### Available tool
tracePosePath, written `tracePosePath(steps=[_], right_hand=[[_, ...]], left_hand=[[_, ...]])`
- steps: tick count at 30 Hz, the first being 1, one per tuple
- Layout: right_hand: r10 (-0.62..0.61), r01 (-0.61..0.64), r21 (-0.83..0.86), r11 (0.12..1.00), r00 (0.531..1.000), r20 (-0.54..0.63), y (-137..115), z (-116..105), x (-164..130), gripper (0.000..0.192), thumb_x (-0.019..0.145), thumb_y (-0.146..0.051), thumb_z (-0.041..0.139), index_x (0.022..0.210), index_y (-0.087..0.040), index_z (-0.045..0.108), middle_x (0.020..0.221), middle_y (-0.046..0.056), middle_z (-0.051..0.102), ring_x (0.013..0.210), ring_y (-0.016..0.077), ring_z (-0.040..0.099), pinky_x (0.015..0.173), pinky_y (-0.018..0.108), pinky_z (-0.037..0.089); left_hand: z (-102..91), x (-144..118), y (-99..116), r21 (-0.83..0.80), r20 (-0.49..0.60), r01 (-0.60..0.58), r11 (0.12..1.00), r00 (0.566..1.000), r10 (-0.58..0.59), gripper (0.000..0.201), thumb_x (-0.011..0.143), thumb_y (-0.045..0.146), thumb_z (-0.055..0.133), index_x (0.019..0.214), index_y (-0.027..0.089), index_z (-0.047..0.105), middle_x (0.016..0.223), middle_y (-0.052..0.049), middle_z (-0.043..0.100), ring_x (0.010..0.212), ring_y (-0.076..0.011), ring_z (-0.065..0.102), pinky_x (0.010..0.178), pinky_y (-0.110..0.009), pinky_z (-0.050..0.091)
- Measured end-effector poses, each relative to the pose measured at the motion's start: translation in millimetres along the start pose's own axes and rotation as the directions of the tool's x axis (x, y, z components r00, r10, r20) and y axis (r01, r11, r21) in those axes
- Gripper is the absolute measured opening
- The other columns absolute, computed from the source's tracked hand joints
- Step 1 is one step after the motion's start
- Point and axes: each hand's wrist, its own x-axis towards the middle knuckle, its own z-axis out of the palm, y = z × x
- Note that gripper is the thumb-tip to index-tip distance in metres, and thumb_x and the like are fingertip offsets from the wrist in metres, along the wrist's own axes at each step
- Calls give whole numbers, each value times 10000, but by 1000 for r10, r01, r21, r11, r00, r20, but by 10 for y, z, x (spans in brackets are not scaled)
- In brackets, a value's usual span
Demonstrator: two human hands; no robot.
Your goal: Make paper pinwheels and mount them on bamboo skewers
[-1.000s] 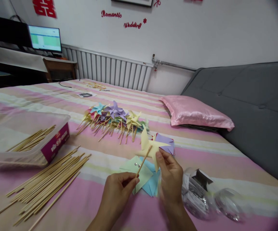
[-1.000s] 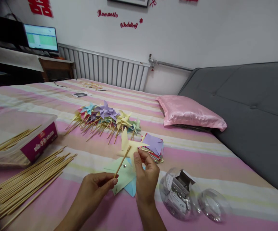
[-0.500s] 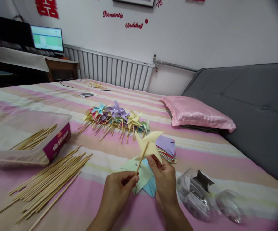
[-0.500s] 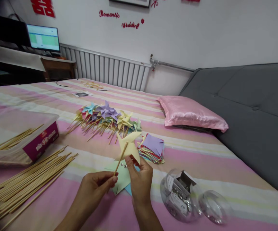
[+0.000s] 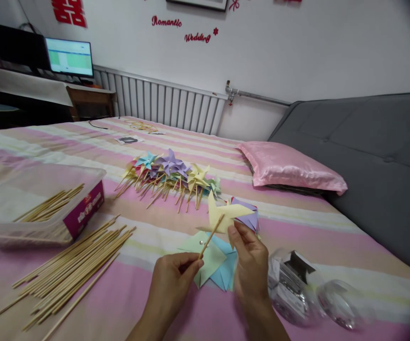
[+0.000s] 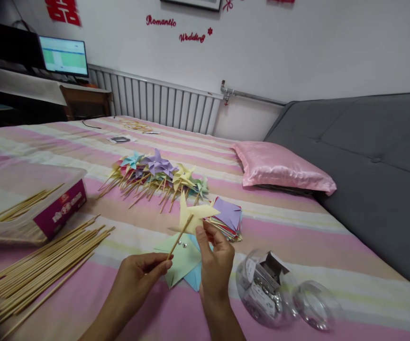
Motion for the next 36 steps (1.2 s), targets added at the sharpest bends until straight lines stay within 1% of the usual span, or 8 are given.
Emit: tracePosePath(steps=[4, 7, 14, 21, 26, 30, 33, 36], right_hand=[[-15, 16, -60, 998, 1000, 17, 21, 6, -18, 303, 663, -362, 699, 857, -130, 675, 796, 56, 671, 731, 175, 583, 687, 304, 444], [-19, 22, -68, 997, 999, 35, 22, 12, -25, 305, 664, -373, 693, 850, -132, 674, 777, 55, 673, 712, 173, 583, 674, 300, 438], [-64, 67, -55, 996, 997, 54, 5, 16, -20, 386, 674, -388, 673, 975, -148, 644, 916, 83, 678, 813, 190, 595, 737, 317, 433], [-38, 38, 0, 999, 996, 80, 8, 19, -21, 347, 692, -334, 674, 983, -155, 612, 962, 84, 658, 832, 188, 590, 731, 315, 433], [-55, 57, -18, 998, 994, 96, -4, 19, -22, 312, 712, -322, 651, 968, -145, 620, 900, 76, 661, 855, 203, 585, 779, 345, 424], [-63, 50, 95, 994, 987, 145, -30, 2, -40, 300, 741, -302, 608, 1003, -157, 617, 949, 78, 655, 951, 221, 568, 850, 380, 405], [-84, 61, 178, 982, 989, 124, -33, -21, -46, 333, 744, -305, 583, 1042, -160, 610, 1070, 92, 627, 1037, 235, 542, 937, 420, 351], [-61, 47, 179, 983, 996, 71, -19, -26, -36, 333, 734, -304, 592, 1033, -159, 611, 1084, 92, 622, 1056, 240, 540, 966, 442, 330]], left_hand=[[-7, -5, -4, -7, -5, -11, 1000, 1000, 11, 251, 738, 337, 588, 839, 172, 748, 735, -55, 714, 685, -207, 608, 596, -250, 441], [-17, -5, -4, 2, -8, -9, 1000, 1000, 9, 257, 744, 340, 584, 840, 166, 746, 724, -55, 711, 681, -206, 609, 594, -249, 444], [-48, 29, -74, 4, -21, -21, 1000, 1000, 22, 259, 760, 340, 570, 877, 184, 740, 783, -55, 720, 737, -219, 634, 633, -262, 469], [-53, 29, -79, -53, -27, 0, 999, 1000, -1, 253, 740, 330, 589, 875, 178, 740, 798, -64, 728, 723, -215, 642, 620, -255, 465], [-39, 14, -33, -8, -23, 7, 1000, 1000, -7, 248, 727, 340, 593, 811, 166, 747, 711, -52, 715, 643, -195, 612, 555, -237, 424], [-46, 7, -43, 20, -12, -27, 999, 1000, 27, 261, 750, 349, 555, 741, 158, 733, 676, -46, 689, 637, -186, 591, 554, -236, 410], [-62, 20, -84, -12, -24, -48, 999, 999, 48, 303, 780, 367, 517, 697, 143, 703, 665, -52, 667, 653, -180, 585, 592, -243, 421], [-73, 46, -124, -109, -41, -25, 994, 999, 21, 319, 780, 390, 520, 782, 126, 698, 681, -62, 663, 654, -171, 585, 610, -248, 427]])
